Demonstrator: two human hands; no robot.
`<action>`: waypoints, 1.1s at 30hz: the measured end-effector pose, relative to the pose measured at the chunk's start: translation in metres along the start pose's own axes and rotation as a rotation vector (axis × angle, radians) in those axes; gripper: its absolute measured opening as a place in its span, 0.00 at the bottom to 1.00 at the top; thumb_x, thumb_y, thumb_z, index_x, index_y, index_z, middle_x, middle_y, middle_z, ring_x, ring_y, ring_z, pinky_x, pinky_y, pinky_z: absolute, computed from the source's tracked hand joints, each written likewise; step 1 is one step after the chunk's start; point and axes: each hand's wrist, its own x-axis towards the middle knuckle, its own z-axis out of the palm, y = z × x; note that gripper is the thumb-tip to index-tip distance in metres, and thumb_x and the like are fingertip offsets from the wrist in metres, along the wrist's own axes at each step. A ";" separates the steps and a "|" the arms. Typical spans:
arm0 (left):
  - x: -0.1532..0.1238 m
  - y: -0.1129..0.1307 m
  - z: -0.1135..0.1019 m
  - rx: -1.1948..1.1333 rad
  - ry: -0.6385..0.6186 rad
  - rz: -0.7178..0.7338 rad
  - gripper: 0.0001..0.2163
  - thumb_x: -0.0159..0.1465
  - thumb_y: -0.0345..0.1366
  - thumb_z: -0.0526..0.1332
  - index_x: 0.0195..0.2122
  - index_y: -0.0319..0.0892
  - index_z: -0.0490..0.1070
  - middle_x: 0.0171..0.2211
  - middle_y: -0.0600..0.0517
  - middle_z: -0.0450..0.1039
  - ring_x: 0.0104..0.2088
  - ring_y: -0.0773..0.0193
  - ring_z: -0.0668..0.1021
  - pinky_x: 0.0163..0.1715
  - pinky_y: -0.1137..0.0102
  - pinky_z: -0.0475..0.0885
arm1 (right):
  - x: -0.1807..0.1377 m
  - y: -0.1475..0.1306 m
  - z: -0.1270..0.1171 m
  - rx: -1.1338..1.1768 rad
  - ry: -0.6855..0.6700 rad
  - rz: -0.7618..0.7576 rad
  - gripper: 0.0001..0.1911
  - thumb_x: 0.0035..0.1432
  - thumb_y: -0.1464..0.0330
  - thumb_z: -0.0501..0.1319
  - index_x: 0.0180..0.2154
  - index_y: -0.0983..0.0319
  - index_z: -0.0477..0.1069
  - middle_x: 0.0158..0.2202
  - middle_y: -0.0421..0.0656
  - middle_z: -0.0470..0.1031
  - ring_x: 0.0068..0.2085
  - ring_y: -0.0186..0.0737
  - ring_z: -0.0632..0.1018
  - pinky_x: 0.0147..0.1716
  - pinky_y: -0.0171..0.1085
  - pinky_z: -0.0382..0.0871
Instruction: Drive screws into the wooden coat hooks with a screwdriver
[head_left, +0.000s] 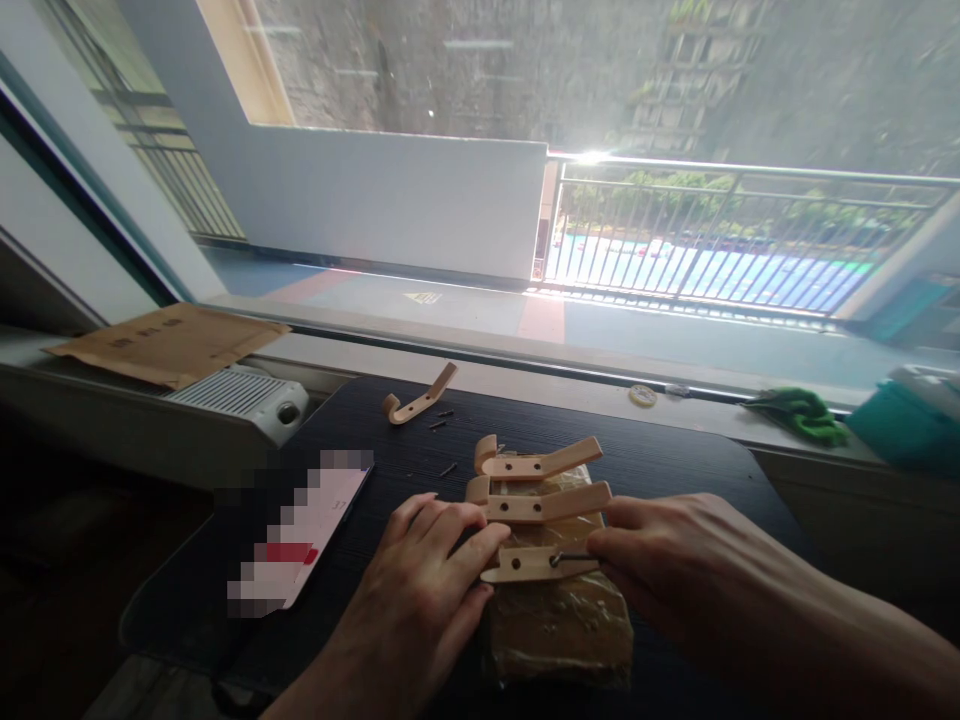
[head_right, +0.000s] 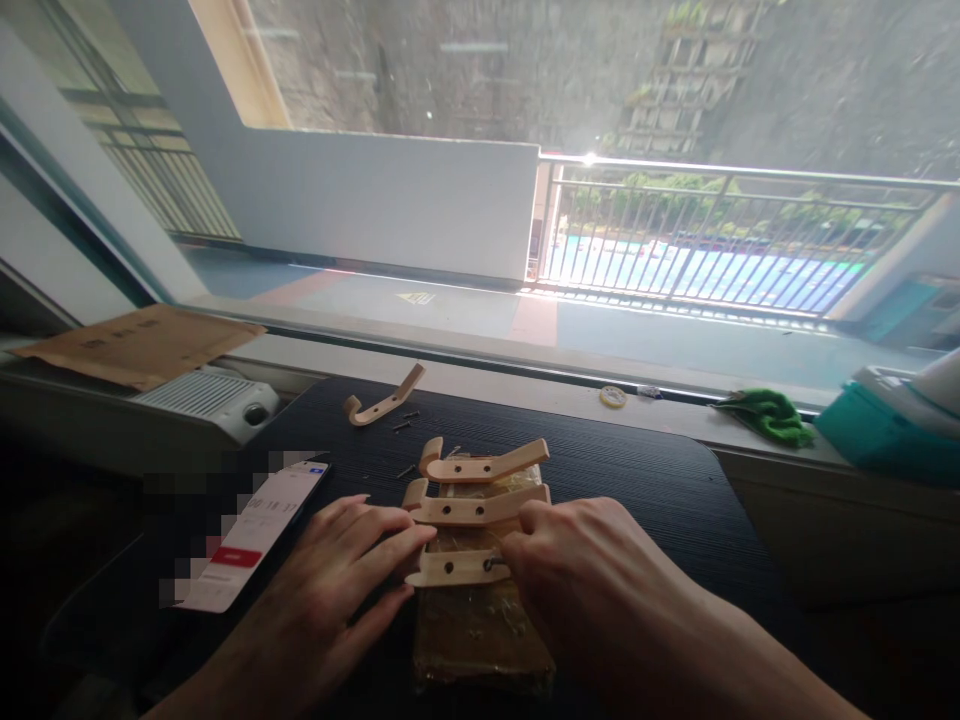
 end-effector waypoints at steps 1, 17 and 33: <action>0.001 -0.001 0.000 -0.011 -0.009 0.003 0.17 0.60 0.25 0.57 0.49 0.49 0.69 0.46 0.54 0.73 0.47 0.59 0.72 0.53 0.59 0.58 | 0.000 0.001 0.000 -0.017 -0.005 0.004 0.18 0.62 0.75 0.53 0.47 0.51 0.73 0.44 0.37 0.78 0.38 0.34 0.80 0.35 0.29 0.68; 0.008 0.001 -0.003 -0.014 -0.049 -0.010 0.18 0.59 0.24 0.56 0.49 0.48 0.67 0.42 0.54 0.74 0.45 0.61 0.75 0.55 0.55 0.57 | -0.004 0.005 0.006 -0.156 -0.007 0.052 0.13 0.57 0.76 0.57 0.38 0.56 0.76 0.35 0.40 0.79 0.33 0.35 0.79 0.27 0.31 0.62; 0.057 0.035 0.022 0.071 -0.384 0.097 0.03 0.59 0.33 0.62 0.33 0.40 0.74 0.37 0.48 0.76 0.43 0.55 0.74 0.56 0.52 0.54 | -0.005 -0.006 0.004 -0.175 -0.068 0.107 0.14 0.55 0.77 0.58 0.38 0.54 0.76 0.35 0.36 0.79 0.34 0.39 0.79 0.26 0.34 0.59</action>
